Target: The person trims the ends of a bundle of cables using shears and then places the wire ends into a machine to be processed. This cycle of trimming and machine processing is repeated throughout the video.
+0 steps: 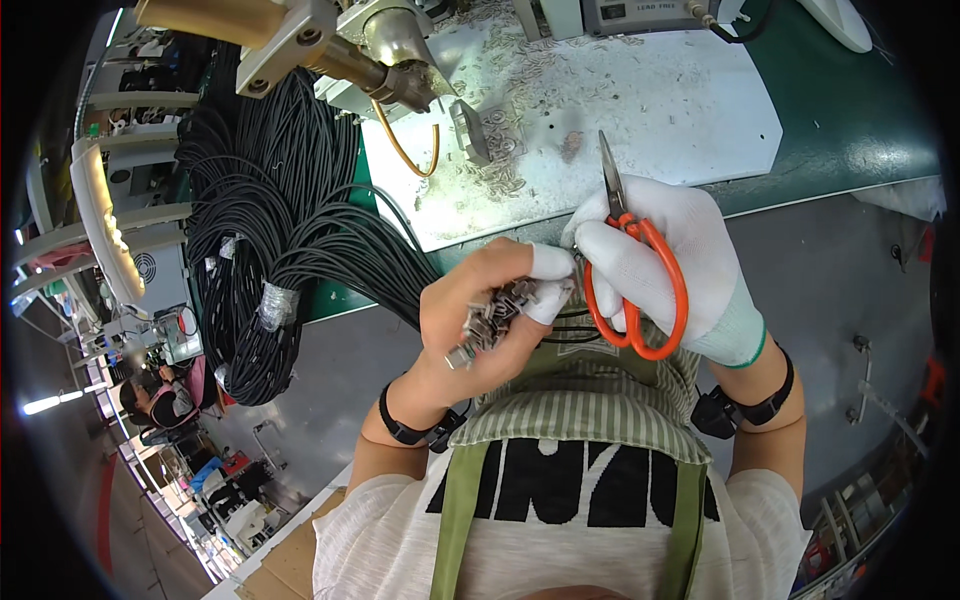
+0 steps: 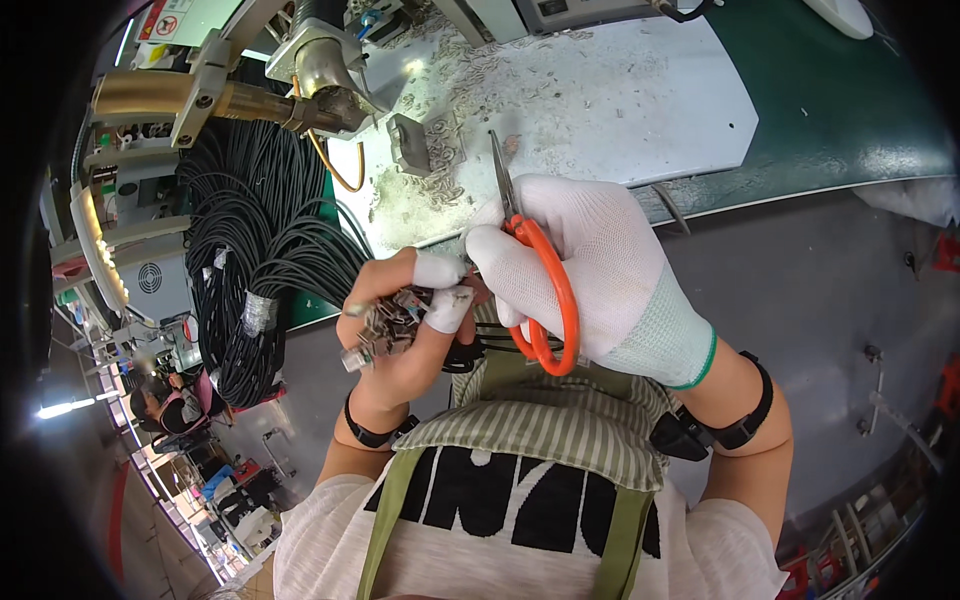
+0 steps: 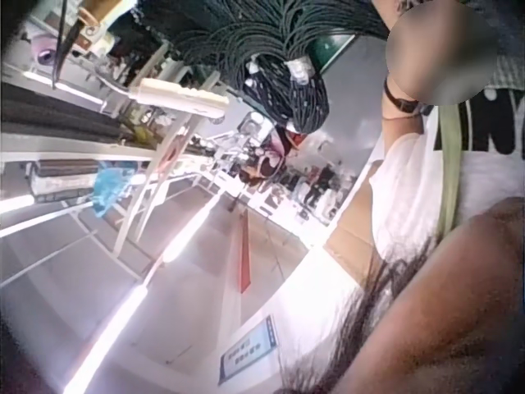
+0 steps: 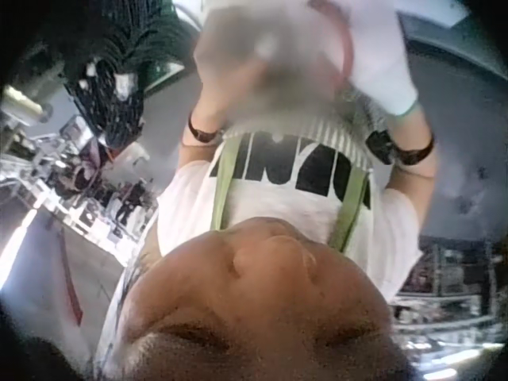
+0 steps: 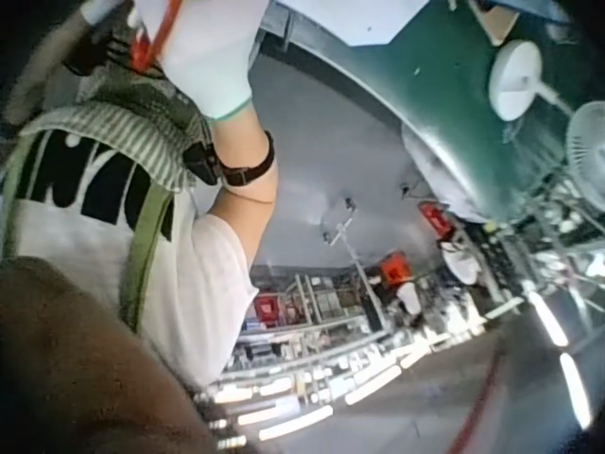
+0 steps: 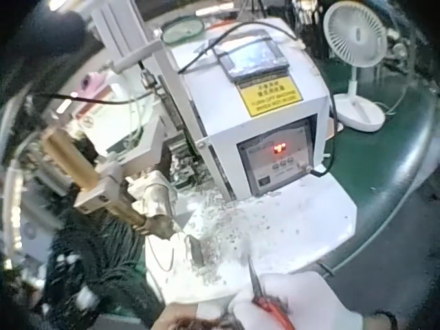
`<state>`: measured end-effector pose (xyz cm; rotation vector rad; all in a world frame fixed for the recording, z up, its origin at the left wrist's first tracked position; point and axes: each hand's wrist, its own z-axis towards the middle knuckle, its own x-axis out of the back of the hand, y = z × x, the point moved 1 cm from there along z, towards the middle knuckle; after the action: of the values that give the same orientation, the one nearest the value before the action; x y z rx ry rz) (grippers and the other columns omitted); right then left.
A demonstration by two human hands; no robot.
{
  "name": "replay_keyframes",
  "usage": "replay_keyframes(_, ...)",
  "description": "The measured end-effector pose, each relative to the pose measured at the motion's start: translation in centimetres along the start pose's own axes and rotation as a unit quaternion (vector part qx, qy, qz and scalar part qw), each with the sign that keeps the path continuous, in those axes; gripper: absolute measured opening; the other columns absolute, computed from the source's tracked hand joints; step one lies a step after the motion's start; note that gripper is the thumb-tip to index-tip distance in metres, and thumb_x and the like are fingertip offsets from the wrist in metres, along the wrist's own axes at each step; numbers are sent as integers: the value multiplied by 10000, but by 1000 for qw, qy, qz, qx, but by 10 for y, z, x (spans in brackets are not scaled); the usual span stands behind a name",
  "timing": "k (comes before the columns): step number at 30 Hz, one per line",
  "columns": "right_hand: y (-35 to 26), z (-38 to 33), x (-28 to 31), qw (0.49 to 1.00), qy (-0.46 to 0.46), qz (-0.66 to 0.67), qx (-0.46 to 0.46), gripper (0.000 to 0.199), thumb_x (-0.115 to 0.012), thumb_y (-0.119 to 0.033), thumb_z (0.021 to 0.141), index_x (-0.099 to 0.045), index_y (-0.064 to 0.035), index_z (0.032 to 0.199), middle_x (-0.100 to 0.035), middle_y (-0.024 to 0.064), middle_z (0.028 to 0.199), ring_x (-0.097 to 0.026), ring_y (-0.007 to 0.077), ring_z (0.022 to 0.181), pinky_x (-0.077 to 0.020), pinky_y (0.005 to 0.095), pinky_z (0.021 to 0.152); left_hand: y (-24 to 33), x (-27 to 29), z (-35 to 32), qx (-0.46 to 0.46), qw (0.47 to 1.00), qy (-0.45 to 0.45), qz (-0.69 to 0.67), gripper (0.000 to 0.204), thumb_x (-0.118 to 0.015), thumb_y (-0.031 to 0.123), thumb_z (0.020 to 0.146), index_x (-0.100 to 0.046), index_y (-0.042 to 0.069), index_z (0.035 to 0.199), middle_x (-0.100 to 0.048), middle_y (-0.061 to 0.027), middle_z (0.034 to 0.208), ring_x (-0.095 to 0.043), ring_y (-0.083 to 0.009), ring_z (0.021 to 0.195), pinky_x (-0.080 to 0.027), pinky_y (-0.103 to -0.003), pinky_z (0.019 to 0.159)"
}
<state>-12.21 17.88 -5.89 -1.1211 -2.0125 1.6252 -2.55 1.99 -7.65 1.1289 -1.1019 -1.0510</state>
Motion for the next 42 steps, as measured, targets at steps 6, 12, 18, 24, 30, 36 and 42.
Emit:
replay_keyframes(6,-5,-8,14,989,-94,-44,-110,207,-544,-185,881,-559,8,806,-556,24,539,-525,85,470,-416,219,464,-3,8,14,-221,952,-102,185,363,-663,-76,658,-585,-6,1006,-613,-122,871,-608,-208,690,-492,-268,544)
replay_keyframes(12,-3,-17,27,956,-168,96,-221,230,-573,-217,875,-573,2,805,-580,46,560,-545,108,464,-421,242,453,-3,3,19,-291,907,-208,223,365,-657,-56,659,-589,3,1013,-610,-122,826,-594,-199,613,-473,-260,489)
replay_keyframes(18,9,-8,8,814,31,-437,382,142,-700,-131,733,-586,-65,784,-573,71,603,-533,208,469,-449,284,464,2,-3,13,149,931,-69,-325,172,-604,-47,792,-594,-2,958,-615,-58,770,-570,-113,573,-445,-216,484)
replay_keyframes(24,6,-16,7,786,105,-511,333,282,-762,-131,617,-614,-85,852,-545,65,663,-543,244,547,-515,334,608,4,7,15,230,948,-58,-213,109,-620,-10,800,-584,0,902,-605,-21,755,-529,-48,600,-433,-178,531)
replay_keyframes(30,-6,-29,12,692,71,-668,264,310,-752,-189,620,-625,-92,886,-510,50,681,-539,235,592,-523,374,781,0,-9,15,108,994,2,23,205,-698,-3,734,-575,-9,898,-584,13,730,-479,-8,628,-403,-156,564)
replay_keyframes(36,-4,-34,20,655,38,-715,241,245,-722,-192,667,-631,-111,879,-489,49,614,-510,234,536,-514,344,660,4,-17,16,76,991,-2,110,214,-702,-8,727,-573,-2,898,-583,20,740,-489,-9,640,-404,-159,569)
replay_keyframes(42,3,-32,18,904,-6,-406,131,92,-672,-114,749,-613,-49,780,-505,82,559,-521,232,467,-416,314,462,4,-25,16,-34,995,70,56,209,-688,-15,746,-565,5,914,-596,9,762,-513,-21,657,-424,-171,591)
